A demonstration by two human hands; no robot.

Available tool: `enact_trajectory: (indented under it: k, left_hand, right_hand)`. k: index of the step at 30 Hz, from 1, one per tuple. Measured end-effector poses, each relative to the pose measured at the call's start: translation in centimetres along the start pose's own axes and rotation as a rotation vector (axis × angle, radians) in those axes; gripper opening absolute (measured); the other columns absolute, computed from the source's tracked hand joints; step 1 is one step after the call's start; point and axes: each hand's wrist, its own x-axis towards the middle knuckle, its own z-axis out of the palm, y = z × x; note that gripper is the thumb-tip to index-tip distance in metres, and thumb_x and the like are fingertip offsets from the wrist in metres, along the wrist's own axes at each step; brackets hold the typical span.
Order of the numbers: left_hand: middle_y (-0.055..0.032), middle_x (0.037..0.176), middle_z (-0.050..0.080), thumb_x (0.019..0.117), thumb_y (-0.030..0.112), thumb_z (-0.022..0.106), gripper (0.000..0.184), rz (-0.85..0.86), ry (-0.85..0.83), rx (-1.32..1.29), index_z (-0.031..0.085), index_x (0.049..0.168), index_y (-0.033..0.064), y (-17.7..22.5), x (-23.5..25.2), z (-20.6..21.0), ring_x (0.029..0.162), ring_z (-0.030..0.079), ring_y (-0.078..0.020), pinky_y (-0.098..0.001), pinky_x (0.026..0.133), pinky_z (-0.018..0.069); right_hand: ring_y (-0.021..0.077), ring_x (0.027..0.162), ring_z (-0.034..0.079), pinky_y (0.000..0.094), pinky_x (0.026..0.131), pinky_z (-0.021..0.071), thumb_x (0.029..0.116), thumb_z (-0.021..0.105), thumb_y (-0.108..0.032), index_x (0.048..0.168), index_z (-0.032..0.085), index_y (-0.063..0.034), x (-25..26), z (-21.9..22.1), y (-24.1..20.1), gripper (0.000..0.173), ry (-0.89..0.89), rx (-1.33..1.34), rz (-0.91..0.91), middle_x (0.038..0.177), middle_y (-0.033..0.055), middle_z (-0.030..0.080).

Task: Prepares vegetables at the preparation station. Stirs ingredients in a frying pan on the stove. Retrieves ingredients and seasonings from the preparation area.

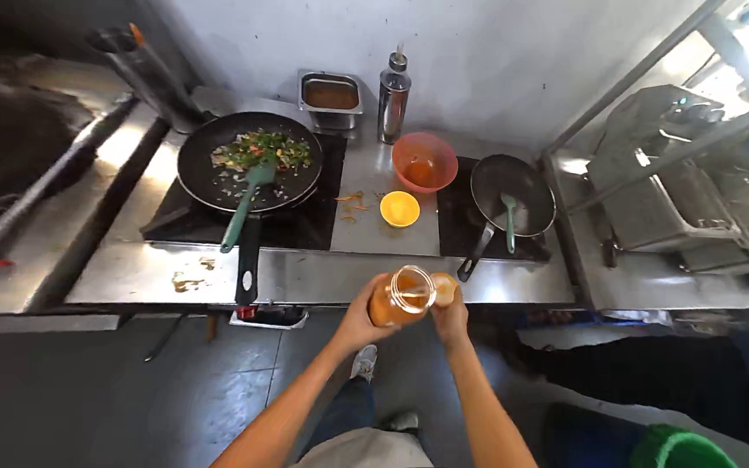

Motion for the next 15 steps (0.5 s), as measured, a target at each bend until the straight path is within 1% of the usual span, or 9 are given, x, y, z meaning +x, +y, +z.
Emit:
enact_trajectory:
  k: [1,2,5,6,8,9,10,12,15]
  left_hand:
    - [-0.0148,0.146,0.055,0.0611,0.033,0.097,0.112,-0.017,0.025,0.000,0.039,0.154,0.0067,-1.2,1.4,0.0,0.132,0.056,-0.0219,-0.0434,0.111,0.0487]
    - [-0.0157,0.146,0.054,0.0606,0.028,0.098,0.112,-0.003,0.053,-0.012,0.040,0.153,0.0059,-2.1,2.6,0.1,0.132,0.056,-0.0232,-0.0445,0.111,0.0483]
    - [-0.0166,0.150,0.050,0.0589,0.022,0.099,0.114,0.066,0.095,-0.009,0.039,0.154,0.0063,-3.8,5.3,0.8,0.138,0.050,-0.0264,-0.0468,0.115,0.0443]
    - [-0.0167,0.153,0.047,0.0579,0.026,0.099,0.115,0.095,0.110,0.053,0.040,0.154,0.0068,-4.1,6.0,1.0,0.142,0.045,-0.0296,-0.0503,0.118,0.0396]
    - [-0.0153,0.156,0.045,0.0540,0.039,0.100,0.118,0.087,0.138,0.216,0.043,0.153,0.0106,-4.3,7.1,1.5,0.146,0.038,-0.0367,-0.0624,0.118,0.0313]
    - [-0.0149,0.157,0.044,0.0536,0.047,0.099,0.119,0.063,0.134,0.291,0.043,0.153,0.0121,-4.2,7.3,1.7,0.146,0.037,-0.0379,-0.0645,0.117,0.0302]
    - [-0.0157,0.156,0.044,0.0544,0.053,0.097,0.119,0.039,0.127,0.348,0.044,0.153,0.0126,-3.9,7.2,1.9,0.145,0.039,-0.0383,-0.0641,0.117,0.0318]
    - [-0.0179,0.155,0.045,0.0574,0.057,0.095,0.118,-0.051,0.125,0.389,0.043,0.154,0.0121,-2.7,7.1,2.3,0.143,0.041,-0.0375,-0.0576,0.117,0.0372]
    - [-0.0225,0.157,0.039,0.0631,0.051,0.094,0.123,-0.147,0.144,0.327,0.032,0.159,0.0078,-1.9,6.3,3.2,0.144,0.041,-0.0380,-0.0513,0.116,0.0406]
  right_hand:
    - [0.0300,0.109,0.065,0.0430,0.089,0.0573,0.1140,0.027,-0.044,0.150,0.041,-0.0030,0.5,1.0,-0.2,0.056,0.024,0.045,0.029,0.134,0.0236,0.058]
    - [0.0302,0.112,0.065,0.0424,0.092,0.0567,0.1137,0.030,-0.044,0.152,0.039,-0.0041,0.6,1.6,-0.3,0.056,0.041,0.066,0.055,0.139,0.0230,0.055]
    - [0.0303,0.116,0.066,0.0412,0.097,0.0567,0.1135,0.036,-0.039,0.152,0.038,-0.0025,0.6,1.9,-0.5,0.053,0.009,0.024,0.087,0.141,0.0234,0.056]
    - [0.0298,0.117,0.066,0.0403,0.098,0.0563,0.1137,0.036,-0.036,0.152,0.038,-0.0011,0.5,1.8,-0.6,0.052,-0.003,0.005,0.086,0.141,0.0238,0.056]
    - [0.0293,0.114,0.067,0.0389,0.096,0.0573,0.1140,0.037,-0.030,0.150,0.037,0.0025,0.3,1.7,-0.8,0.049,-0.007,-0.025,0.068,0.138,0.0255,0.057]
    - [0.0293,0.113,0.067,0.0386,0.095,0.0579,0.1138,0.038,-0.026,0.149,0.038,0.0041,0.2,1.7,-0.7,0.047,-0.005,-0.031,0.056,0.137,0.0263,0.056]
    - [0.0291,0.112,0.067,0.0383,0.095,0.0580,0.1131,0.039,-0.021,0.149,0.037,0.0056,0.0,1.6,-0.6,0.045,-0.011,-0.040,0.042,0.136,0.0267,0.055]
    - [0.0285,0.110,0.067,0.0381,0.094,0.0593,0.1114,0.042,-0.015,0.148,0.037,0.0074,0.0,1.6,-0.5,0.043,-0.033,-0.076,0.006,0.136,0.0269,0.054]
    - [0.0285,0.115,0.065,0.0376,0.097,0.0575,0.1105,0.044,-0.014,0.151,0.035,0.0058,0.0,1.0,-0.1,0.046,-0.057,-0.146,-0.012,0.141,0.0269,0.051]
